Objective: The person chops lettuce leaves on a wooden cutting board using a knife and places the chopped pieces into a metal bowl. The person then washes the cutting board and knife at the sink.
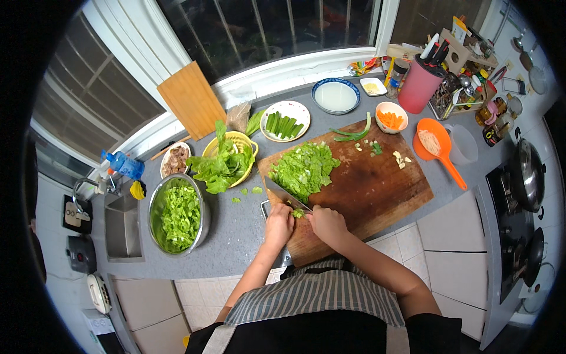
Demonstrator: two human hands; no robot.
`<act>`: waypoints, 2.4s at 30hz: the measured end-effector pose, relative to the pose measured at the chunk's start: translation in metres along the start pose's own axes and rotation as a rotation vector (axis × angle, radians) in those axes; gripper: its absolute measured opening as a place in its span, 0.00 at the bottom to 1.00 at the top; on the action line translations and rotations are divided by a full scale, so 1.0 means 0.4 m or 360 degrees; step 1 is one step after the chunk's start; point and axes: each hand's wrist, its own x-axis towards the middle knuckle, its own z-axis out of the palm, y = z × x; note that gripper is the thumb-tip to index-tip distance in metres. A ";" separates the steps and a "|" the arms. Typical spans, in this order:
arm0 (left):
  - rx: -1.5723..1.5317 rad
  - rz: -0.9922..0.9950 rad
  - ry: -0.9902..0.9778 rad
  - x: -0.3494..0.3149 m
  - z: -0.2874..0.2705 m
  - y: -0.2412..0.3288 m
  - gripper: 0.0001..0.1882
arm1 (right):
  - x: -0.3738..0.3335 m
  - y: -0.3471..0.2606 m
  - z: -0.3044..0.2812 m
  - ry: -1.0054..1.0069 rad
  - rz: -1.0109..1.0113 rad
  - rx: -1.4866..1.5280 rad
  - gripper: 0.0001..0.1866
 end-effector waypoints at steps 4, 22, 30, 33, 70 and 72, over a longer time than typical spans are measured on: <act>-0.0120 -0.0105 0.0284 0.009 -0.022 0.008 0.06 | 0.014 0.030 -0.032 0.0066 -0.0046 0.0174 0.17; -0.0018 -0.0418 0.0753 0.283 0.178 0.056 0.28 | 0.196 0.153 -0.121 0.0177 0.0074 -0.0216 0.13; -0.0324 -0.0455 0.0980 0.341 0.242 0.101 0.16 | 0.170 0.115 -0.128 -0.0082 0.0174 0.0239 0.14; -0.0403 -0.0479 0.1035 0.332 0.216 0.113 0.14 | 0.155 0.087 -0.157 -0.0121 0.0186 0.0274 0.13; 0.0825 -0.0587 -0.0436 0.355 -0.428 -0.222 0.61 | 0.099 0.014 -0.291 -0.0239 0.0647 0.1780 0.13; 0.1253 -0.0684 -0.0844 0.405 -0.390 -0.242 0.70 | 0.088 0.048 -0.289 -0.0228 0.0653 0.1820 0.13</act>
